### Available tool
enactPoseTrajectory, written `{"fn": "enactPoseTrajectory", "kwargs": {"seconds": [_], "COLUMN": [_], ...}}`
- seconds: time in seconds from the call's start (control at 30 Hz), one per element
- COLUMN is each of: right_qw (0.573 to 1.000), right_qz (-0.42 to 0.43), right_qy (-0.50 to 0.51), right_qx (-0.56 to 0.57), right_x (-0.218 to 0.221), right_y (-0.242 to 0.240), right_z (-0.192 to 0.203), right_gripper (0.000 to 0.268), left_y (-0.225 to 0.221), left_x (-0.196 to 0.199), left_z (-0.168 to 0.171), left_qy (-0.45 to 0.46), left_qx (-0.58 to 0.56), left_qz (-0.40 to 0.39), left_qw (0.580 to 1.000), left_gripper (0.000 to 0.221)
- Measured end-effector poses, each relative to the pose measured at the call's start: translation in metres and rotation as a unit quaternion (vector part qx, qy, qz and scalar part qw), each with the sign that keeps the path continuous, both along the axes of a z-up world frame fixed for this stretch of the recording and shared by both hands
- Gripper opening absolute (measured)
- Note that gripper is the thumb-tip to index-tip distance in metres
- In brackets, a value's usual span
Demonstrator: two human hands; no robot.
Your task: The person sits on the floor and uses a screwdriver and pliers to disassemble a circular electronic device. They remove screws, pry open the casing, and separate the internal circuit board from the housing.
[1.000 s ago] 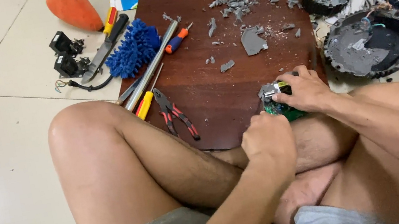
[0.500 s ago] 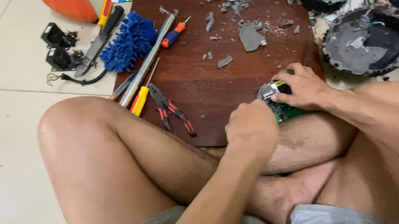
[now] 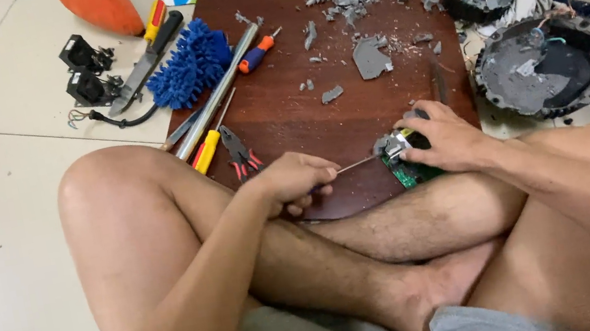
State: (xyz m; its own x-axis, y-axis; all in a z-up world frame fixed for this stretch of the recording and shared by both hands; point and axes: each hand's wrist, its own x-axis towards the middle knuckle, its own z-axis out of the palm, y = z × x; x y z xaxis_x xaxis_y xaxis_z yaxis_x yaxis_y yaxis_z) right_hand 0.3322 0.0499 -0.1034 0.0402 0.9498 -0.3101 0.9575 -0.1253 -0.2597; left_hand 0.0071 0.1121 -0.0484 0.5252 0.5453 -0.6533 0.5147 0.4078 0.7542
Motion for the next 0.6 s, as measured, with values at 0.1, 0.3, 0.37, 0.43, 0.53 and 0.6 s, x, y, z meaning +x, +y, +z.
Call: {"fn": "enactPoseTrajectory", "kwargs": {"seconds": [0.1, 0.3, 0.37, 0.43, 0.53, 0.6], "right_qw": [0.999, 0.992, 0.995, 0.996, 0.991, 0.983], "right_qz": [-0.025, 0.006, 0.025, 0.041, -0.014, -0.001], "right_qy": [0.005, -0.091, -0.084, -0.078, -0.130, -0.165], "right_qx": [0.033, 0.082, 0.053, 0.025, -0.039, -0.076], "right_x": [0.001, -0.045, -0.041, -0.038, -0.042, -0.050], "right_y": [0.002, -0.003, 0.010, 0.023, 0.043, 0.051], "right_z": [-0.013, 0.016, 0.001, -0.005, 0.002, 0.011], "right_gripper": [0.078, 0.066, 0.064, 0.063, 0.047, 0.044], "left_y": [-0.004, -0.051, -0.057, -0.061, -0.060, -0.058], "left_x": [0.004, 0.001, 0.003, 0.006, 0.008, 0.006], "left_z": [-0.015, 0.024, 0.012, 0.009, 0.016, 0.019], "left_qy": [0.048, 0.147, 0.161, 0.174, 0.166, 0.172], "left_qx": [0.102, 0.242, 0.271, 0.302, 0.282, 0.270], "left_qz": [-0.043, -0.081, -0.101, -0.122, -0.124, -0.136], "left_qw": [0.993, 0.955, 0.943, 0.929, 0.937, 0.937], "left_gripper": [0.036, 0.038, 0.034, 0.030, 0.037, 0.038]}}
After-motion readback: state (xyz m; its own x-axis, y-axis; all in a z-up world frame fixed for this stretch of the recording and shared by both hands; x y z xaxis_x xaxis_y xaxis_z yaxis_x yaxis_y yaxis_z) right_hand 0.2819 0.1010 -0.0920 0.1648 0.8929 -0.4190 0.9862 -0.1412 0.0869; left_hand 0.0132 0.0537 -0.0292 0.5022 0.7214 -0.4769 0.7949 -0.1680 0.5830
